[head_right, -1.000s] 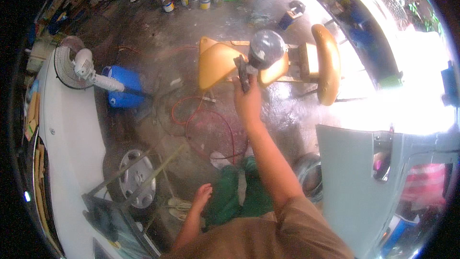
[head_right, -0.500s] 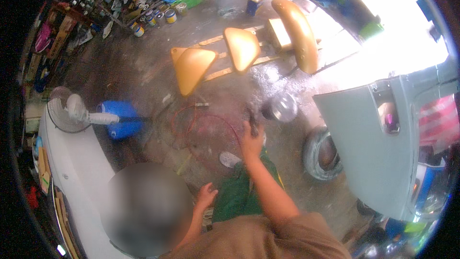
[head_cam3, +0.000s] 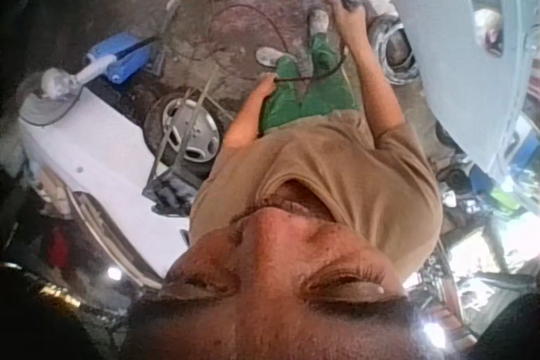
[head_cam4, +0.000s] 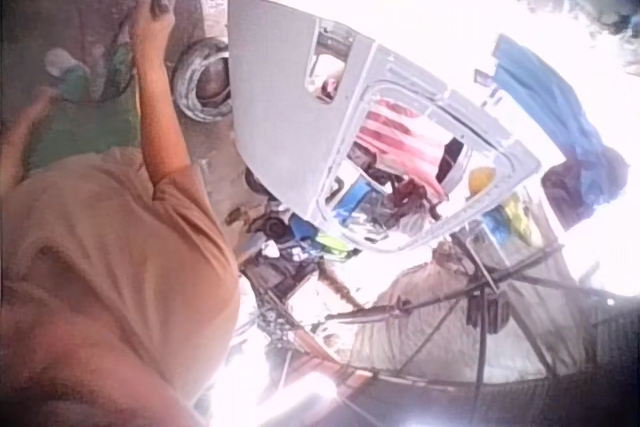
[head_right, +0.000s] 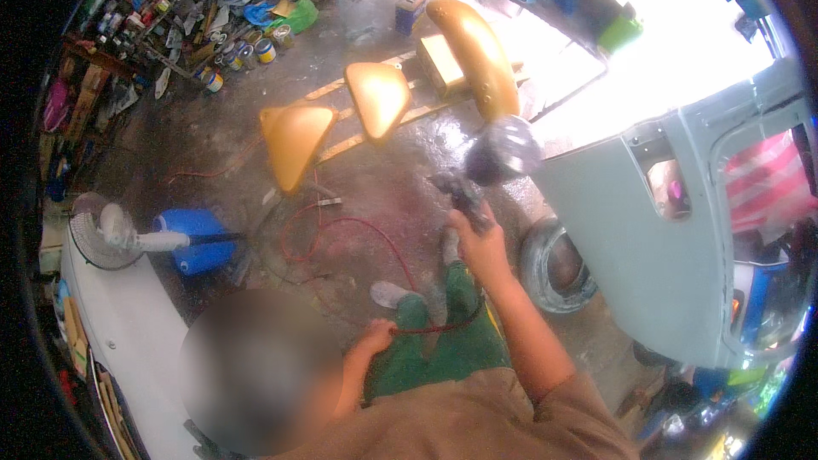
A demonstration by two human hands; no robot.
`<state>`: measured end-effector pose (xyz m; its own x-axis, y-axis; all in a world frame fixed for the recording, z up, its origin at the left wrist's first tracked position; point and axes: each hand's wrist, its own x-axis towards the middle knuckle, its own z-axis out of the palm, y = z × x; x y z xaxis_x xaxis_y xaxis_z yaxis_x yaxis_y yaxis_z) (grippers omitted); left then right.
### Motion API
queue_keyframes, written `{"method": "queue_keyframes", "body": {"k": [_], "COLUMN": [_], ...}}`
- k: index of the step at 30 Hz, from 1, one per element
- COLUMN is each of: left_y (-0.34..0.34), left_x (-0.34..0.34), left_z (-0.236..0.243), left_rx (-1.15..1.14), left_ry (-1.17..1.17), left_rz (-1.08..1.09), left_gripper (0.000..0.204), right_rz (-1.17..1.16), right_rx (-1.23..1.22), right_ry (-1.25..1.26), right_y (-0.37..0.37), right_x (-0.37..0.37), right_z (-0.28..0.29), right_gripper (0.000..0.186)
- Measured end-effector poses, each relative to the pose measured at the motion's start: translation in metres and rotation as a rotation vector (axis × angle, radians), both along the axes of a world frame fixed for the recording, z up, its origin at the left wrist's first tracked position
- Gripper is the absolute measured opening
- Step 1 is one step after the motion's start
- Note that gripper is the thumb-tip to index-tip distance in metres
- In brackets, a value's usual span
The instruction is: The person mixes paint in a can using a stick, then pours the paint into a spray gun. They spray paint several car parts, including a fender and a bumper, that are placed on a stand in the workshop.
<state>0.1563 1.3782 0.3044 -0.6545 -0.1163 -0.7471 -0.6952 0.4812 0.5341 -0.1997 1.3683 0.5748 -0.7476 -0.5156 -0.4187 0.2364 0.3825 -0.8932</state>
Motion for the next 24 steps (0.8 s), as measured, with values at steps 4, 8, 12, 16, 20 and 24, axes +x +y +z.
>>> {"method": "queue_keyframes", "body": {"k": [4, 8, 12, 16, 20, 24], "left_y": [-0.013, -0.004, 0.017, 0.033, 0.029, 0.041], "left_x": [0.023, -0.019, -0.047, -0.068, -0.082, -0.06], "left_z": [-0.014, 0.025, 0.045, 0.056, 0.067, 0.069], "left_rx": [-0.119, -0.004, -0.06, -0.055, -0.052, -0.115], "left_ry": [-0.117, -0.158, 0.01, -0.031, -0.178, -0.161], "left_rz": [0.077, 0.308, 0.375, 0.478, 0.558, 0.718], "left_gripper": [0.021, 0.014, 0.017, 0.018, 0.028, 0.035], "right_rz": [0.369, 0.535, 0.485, 0.303, 0.139, 0.064], "right_rx": [0.194, 0.261, 0.283, 0.2, 0.134, 0.077], "right_ry": [0.192, 0.239, 0.409, 0.506, 0.472, 0.232], "right_y": [-0.022, -0.04, -0.062, -0.084, -0.101, -0.127], "right_x": [-0.034, -0.071, -0.124, -0.167, -0.188, -0.176], "right_z": [-0.054, -0.074, -0.083, -0.088, -0.099, -0.068], "right_gripper": [0.058, 0.062, 0.06, 0.055, 0.041, 0.04]}}
